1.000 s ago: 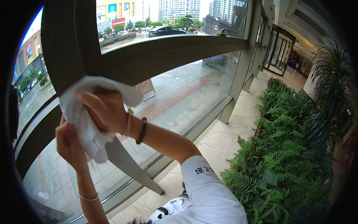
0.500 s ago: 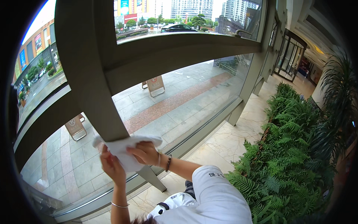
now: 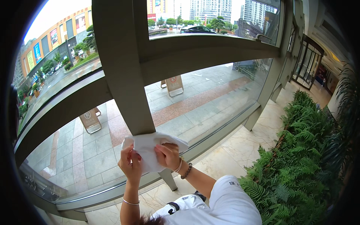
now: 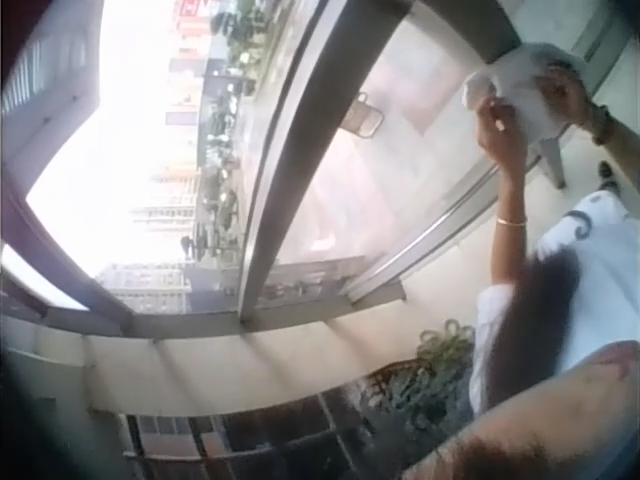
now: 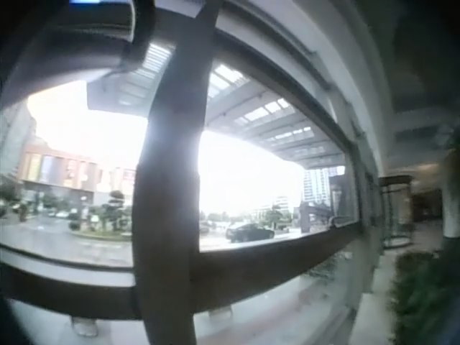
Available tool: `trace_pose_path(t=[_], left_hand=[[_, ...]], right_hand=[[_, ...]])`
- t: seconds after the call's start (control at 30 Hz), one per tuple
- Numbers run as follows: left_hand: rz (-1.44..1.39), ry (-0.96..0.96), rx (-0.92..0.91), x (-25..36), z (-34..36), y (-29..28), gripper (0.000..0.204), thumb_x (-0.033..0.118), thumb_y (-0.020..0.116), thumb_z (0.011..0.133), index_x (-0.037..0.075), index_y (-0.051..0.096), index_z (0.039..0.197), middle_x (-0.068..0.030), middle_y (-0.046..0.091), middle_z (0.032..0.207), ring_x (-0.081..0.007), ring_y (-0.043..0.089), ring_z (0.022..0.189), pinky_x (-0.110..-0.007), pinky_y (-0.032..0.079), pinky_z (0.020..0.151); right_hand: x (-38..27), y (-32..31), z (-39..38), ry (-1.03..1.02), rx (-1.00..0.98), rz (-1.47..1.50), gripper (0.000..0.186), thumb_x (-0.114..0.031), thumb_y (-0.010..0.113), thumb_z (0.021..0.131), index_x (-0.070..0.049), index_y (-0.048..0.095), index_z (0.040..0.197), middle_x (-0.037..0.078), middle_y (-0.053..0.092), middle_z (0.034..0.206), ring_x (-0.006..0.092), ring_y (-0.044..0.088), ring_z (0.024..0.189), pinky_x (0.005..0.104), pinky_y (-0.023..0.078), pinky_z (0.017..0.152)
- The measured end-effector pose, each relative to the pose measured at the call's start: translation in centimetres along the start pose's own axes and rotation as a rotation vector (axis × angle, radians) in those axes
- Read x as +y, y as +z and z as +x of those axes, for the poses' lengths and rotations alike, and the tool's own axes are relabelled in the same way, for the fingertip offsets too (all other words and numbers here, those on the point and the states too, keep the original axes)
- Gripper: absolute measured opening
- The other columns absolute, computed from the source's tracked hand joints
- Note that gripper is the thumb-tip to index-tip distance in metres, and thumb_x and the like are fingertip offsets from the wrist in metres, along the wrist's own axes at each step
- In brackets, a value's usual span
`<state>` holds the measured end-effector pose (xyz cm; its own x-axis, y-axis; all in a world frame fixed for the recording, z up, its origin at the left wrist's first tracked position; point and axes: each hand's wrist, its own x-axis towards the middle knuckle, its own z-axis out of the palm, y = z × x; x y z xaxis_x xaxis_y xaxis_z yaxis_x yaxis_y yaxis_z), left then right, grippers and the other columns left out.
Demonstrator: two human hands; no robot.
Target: Cleaning and wiping glass window frames and glass panes with a white cloth.
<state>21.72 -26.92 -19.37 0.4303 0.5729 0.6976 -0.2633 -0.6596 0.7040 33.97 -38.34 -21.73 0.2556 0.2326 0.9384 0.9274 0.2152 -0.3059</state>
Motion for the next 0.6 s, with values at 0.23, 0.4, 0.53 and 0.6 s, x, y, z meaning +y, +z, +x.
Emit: trace_pose_path(t=[0.23,0.4,0.53,0.6], left_hand=[[0.116,0.624,0.189,9.6,7.6,-2.1,0.013,-0.007,0.057,0.083,-0.002,0.057,0.096,-0.0174,0.068,0.095,-0.0262,0.066,0.075,-0.031,0.054,0.068],[0.309,0.931,0.27,12.8,12.3,-1.7,0.019,-0.001,0.061,0.083,-0.001,0.055,0.101,-0.0201,0.065,0.105,-0.0321,0.063,0.084,-0.038,0.05,0.074],[0.204,0.609,0.212,11.0,13.4,0.4,0.035,0.005,0.06,0.085,0.0,0.049,0.118,-0.0211,0.058,0.117,-0.0287,0.057,0.091,-0.034,0.046,0.078],[0.11,0.41,0.126,11.0,12.9,0.3,0.043,0.006,0.059,0.085,0.0,0.046,0.125,-0.0207,0.057,0.118,-0.0254,0.056,0.092,-0.032,0.046,0.076]], right_hand=[[-4.5,-2.9,12.0,-0.57,0.214,-0.029,0.05,0.005,0.059,0.079,-0.011,0.042,0.123,0.005,0.055,0.061,0.0234,0.055,0.051,0.0379,0.049,0.054],[-2.7,-2.1,18.8,-0.472,0.329,-0.194,0.06,-0.003,0.062,0.082,0.003,0.029,0.132,0.013,0.056,0.092,0.0231,0.057,0.079,0.0347,0.047,0.071],[-1.3,1.6,20.7,-0.173,0.283,0.242,0.062,-0.007,0.058,0.084,0.005,0.025,0.136,0.017,0.041,0.114,0.0229,0.044,0.098,0.0375,0.036,0.089],[-0.9,1.9,20.4,-0.147,0.222,0.207,0.061,-0.009,0.057,0.085,0.006,0.025,0.135,0.017,0.04,0.115,0.0233,0.045,0.097,0.0371,0.038,0.087]])
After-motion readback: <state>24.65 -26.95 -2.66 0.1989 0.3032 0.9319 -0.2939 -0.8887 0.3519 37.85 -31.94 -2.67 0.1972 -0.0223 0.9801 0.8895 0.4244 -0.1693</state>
